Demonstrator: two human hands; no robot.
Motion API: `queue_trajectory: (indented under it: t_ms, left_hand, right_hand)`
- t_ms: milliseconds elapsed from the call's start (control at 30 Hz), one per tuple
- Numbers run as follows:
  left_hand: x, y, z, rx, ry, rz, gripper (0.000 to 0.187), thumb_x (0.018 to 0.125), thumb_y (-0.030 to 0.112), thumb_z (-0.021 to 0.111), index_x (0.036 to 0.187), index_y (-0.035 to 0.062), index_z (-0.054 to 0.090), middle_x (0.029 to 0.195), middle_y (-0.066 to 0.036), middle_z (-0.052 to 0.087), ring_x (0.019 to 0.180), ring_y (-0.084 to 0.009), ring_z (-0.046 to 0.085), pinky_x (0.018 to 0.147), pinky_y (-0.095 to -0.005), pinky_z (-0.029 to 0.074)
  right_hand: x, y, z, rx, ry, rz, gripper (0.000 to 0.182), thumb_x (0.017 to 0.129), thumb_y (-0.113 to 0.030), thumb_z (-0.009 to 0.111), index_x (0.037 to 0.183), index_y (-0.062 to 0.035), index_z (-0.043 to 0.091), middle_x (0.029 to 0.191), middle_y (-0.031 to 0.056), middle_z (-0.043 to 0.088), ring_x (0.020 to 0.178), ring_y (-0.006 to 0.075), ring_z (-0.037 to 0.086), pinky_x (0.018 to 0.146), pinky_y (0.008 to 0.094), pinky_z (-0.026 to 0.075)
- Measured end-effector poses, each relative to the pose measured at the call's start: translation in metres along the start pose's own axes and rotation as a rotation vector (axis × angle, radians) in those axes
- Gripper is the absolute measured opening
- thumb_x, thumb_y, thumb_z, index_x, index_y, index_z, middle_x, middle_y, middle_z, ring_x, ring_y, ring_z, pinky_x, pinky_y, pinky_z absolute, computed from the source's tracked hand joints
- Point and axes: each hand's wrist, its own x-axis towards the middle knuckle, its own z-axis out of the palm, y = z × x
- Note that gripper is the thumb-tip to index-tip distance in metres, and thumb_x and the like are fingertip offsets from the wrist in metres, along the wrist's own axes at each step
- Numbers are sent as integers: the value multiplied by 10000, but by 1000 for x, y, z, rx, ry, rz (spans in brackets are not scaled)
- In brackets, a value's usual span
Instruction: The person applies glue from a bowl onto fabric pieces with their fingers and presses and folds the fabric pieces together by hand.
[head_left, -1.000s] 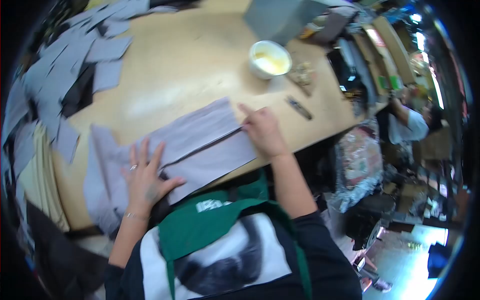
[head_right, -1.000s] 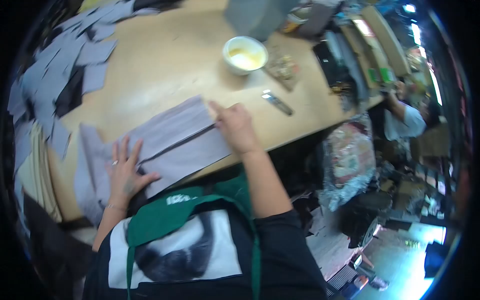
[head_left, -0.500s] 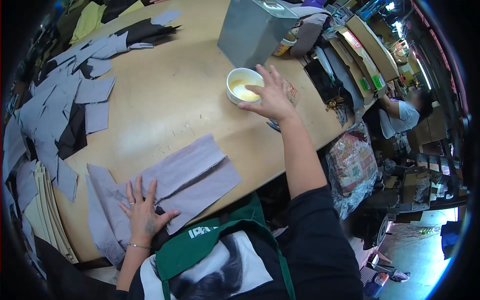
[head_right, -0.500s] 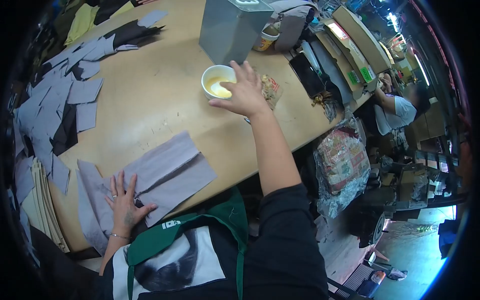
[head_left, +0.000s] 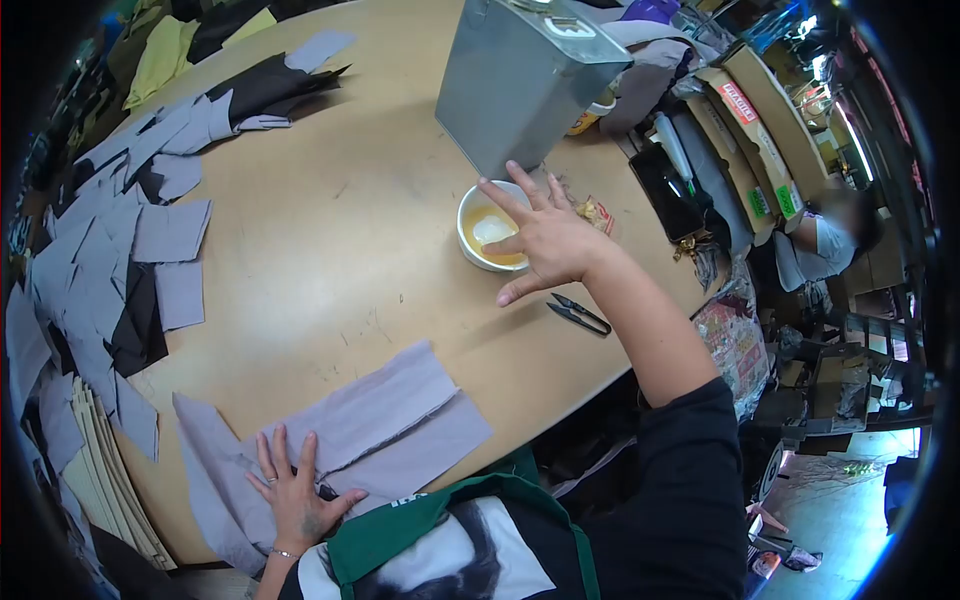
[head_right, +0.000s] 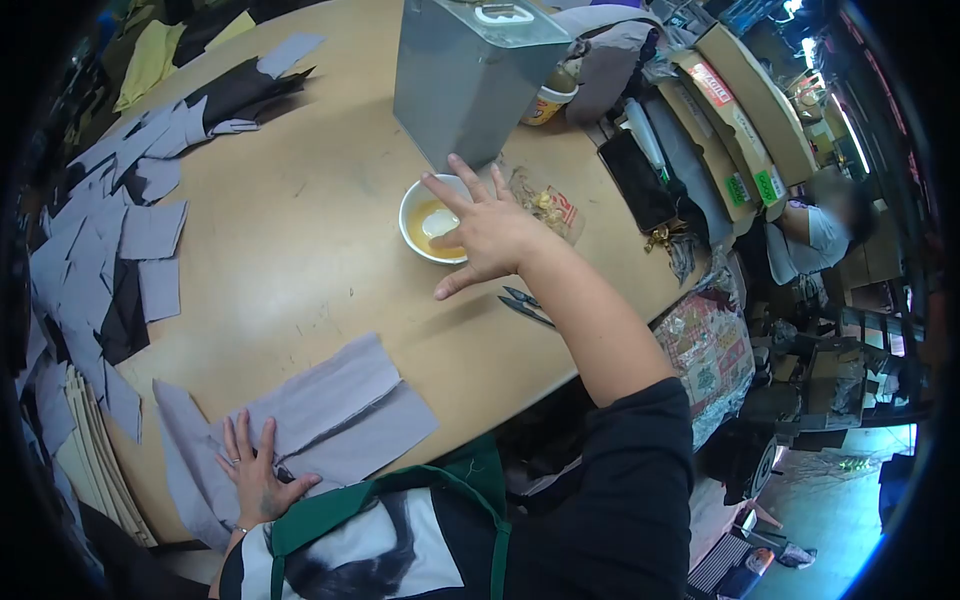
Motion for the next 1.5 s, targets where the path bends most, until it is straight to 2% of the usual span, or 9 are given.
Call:
queue_trajectory:
  t_ms: [433,533,733,833,1000,1167,1267,1333,1500]
  left_hand:
    - [-4,-16,19,70,87,57,1019,539,752,650,1348,180,409,1466,-195,184,1360,-424,69,912,-742,23]
    - [-3,-14,18,51,70,35,1002,541,751,648,1334,180,427,1466,-192,187,1360,-423,73,914,-741,24]
    - [-1,-9,12,1,77,24,966,551,733,655,1318,183,449,1470,-171,194,1363,-410,74,909,-749,37]
    - [-1,-5,6,-19,58,20,963,554,722,660,1326,190,442,1473,-157,194,1366,-399,72,905,-754,52]
    - [-1,-2,4,-32,104,36,954,552,705,668,1333,210,436,1472,-138,202,1366,-393,75,908,-755,72]
    - [2,-7,12,-63,176,106,925,570,654,683,1342,214,425,1468,-134,208,1347,-413,124,903,-751,145]
    - [-1,-1,5,-25,177,98,889,595,647,673,1346,243,420,1483,-125,186,1352,-417,109,896,-763,147]
    - [0,-5,4,-38,208,178,827,622,630,665,1332,277,431,1488,-115,171,1358,-412,101,902,-773,144]
    - [6,-18,8,-102,196,212,829,609,621,680,1329,293,432,1485,-117,189,1359,-414,120,883,-782,163]
  right_hand:
    - [1,7,0,-83,15,-19,774,584,-762,572,826,-39,704,1510,51,120,1387,316,-63,1057,634,75]
    - [3,-5,-15,-110,-160,59,791,575,-759,585,832,-19,694,1511,64,107,1386,322,-75,1058,631,76]
    - [-4,-4,-16,88,39,157,750,524,-743,650,755,-30,664,1486,152,178,1378,393,-32,1053,634,68]
    - [-15,3,-30,250,167,243,720,502,-719,691,765,-50,656,1470,176,215,1376,410,-15,1050,635,76]
    - [-24,-6,-28,80,27,349,677,515,-679,715,792,-63,666,1463,174,231,1380,394,1,1037,650,112]
    - [-52,-35,-36,-236,400,421,481,645,-433,754,932,-63,644,1405,167,334,1354,400,137,1035,595,203]
    - [-48,-98,-16,-40,692,58,347,679,-242,761,933,-66,605,1294,152,457,1241,389,342,1002,459,307]
    - [-39,-174,3,417,608,-94,320,669,-134,752,948,-71,607,1240,144,503,1193,347,415,993,417,325]
    - [-11,-281,58,831,433,-202,286,655,-87,714,920,-83,607,1032,104,542,1012,312,488,876,402,401]
